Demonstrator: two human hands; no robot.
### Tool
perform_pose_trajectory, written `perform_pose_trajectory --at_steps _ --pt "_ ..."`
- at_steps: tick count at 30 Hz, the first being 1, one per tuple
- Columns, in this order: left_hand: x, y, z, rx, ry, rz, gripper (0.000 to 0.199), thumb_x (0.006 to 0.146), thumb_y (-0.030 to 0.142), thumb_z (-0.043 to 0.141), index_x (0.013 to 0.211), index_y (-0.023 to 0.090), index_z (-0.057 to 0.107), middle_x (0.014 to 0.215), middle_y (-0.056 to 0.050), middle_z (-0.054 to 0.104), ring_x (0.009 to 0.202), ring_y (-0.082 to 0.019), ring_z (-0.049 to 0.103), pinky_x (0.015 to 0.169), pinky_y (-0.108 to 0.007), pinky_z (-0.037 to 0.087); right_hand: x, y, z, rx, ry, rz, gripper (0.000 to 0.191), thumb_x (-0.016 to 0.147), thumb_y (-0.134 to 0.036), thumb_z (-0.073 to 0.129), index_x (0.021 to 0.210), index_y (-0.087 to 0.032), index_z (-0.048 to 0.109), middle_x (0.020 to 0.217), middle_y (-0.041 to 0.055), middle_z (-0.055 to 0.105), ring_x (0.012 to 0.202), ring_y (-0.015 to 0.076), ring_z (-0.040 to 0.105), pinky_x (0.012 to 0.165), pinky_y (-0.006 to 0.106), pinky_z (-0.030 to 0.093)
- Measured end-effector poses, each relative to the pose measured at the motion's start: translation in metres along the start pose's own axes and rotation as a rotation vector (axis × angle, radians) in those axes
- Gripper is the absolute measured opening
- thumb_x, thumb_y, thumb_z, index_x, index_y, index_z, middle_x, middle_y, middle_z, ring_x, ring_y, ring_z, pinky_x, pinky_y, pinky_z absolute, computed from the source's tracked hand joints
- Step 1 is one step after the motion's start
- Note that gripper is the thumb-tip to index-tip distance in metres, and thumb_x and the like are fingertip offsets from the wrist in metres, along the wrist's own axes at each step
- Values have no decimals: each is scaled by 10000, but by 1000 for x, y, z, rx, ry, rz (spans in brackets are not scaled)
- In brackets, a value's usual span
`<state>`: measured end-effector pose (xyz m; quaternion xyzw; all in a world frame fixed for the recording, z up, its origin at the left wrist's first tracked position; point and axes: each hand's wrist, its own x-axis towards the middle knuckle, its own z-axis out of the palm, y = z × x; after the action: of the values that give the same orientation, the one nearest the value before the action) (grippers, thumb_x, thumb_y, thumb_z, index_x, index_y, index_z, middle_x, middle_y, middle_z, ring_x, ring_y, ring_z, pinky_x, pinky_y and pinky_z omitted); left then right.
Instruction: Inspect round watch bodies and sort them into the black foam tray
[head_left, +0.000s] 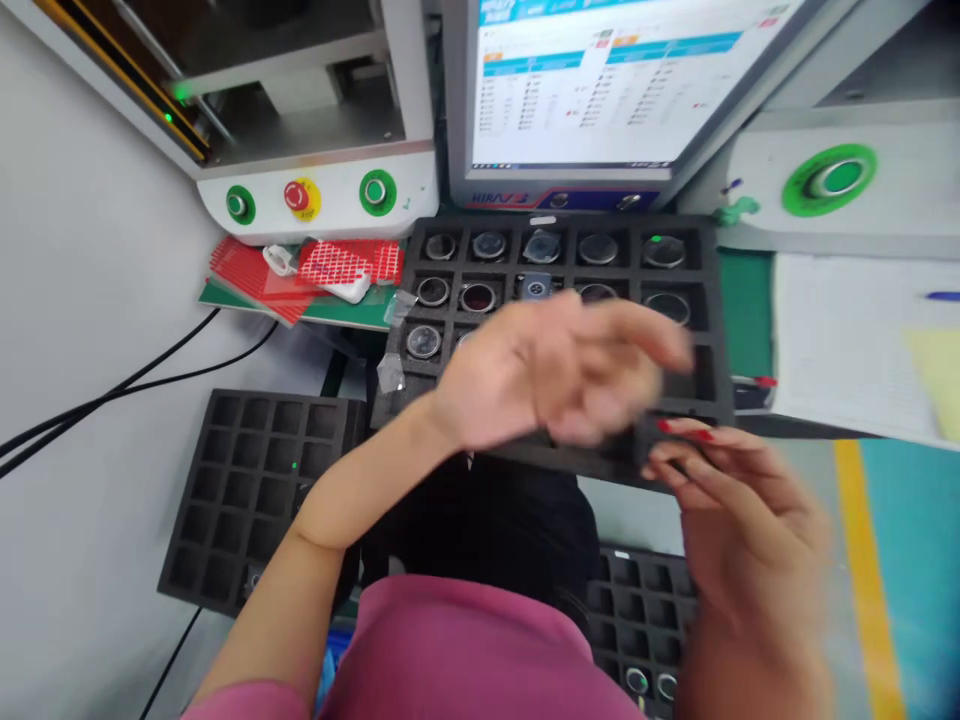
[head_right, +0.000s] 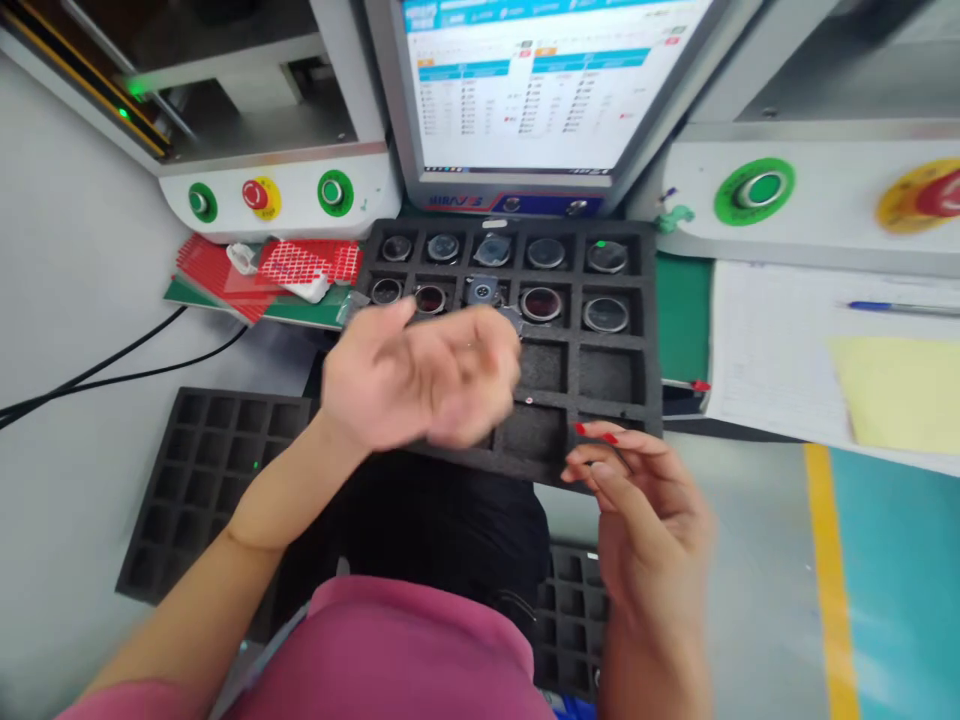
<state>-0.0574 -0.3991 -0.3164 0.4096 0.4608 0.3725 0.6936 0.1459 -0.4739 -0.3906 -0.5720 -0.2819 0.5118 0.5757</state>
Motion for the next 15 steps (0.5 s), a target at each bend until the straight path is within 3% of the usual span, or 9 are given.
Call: perform_pose_trajectory --at_steps 2,5,8,10,15 --pt "34 -3 -12 445 134 47 333 1026 410 425 909 179 635 727 -38 615 656 -158 588 638 -282 509 4 -1 3 52 4 8 297 561 -272 890 790 -217 709 876 50 739 649 150 664 557 263 548" --pt "78 -9 -24 946 319 62 123 974 259 573 965 157 642 951 -85 708 941 -226 681 918 -369 518 9 -3 4 85 -3 4 284 570 -279 891 784 -214 716 879 46 743 648 147 670 546 252 556" --pt "99 -11 -25 1154 373 12 246 961 264 627 1118 75 643 1199 -221 694 1165 -367 652 1037 -502 465 12 -1 -1 98 -26 -18 256 629 -291 882 805 -215 712 902 37 742 660 132 674 558 234 567" --pt "103 -8 -23 1248 407 -17 338 981 271 605 1217 28 608 1322 -288 630 1250 -412 614 1056 -531 452 15 1 -5 101 -36 -35 242 669 -297 875 819 -211 706 909 35 738 660 121 671 568 225 572" --pt "106 -2 -23 1365 416 -79 356 962 321 656 1240 102 622 1325 -204 654 1269 -351 622 1055 -452 478 20 4 -11 113 -25 -33 234 676 -291 870 816 -200 707 900 40 737 644 115 674 559 215 577"
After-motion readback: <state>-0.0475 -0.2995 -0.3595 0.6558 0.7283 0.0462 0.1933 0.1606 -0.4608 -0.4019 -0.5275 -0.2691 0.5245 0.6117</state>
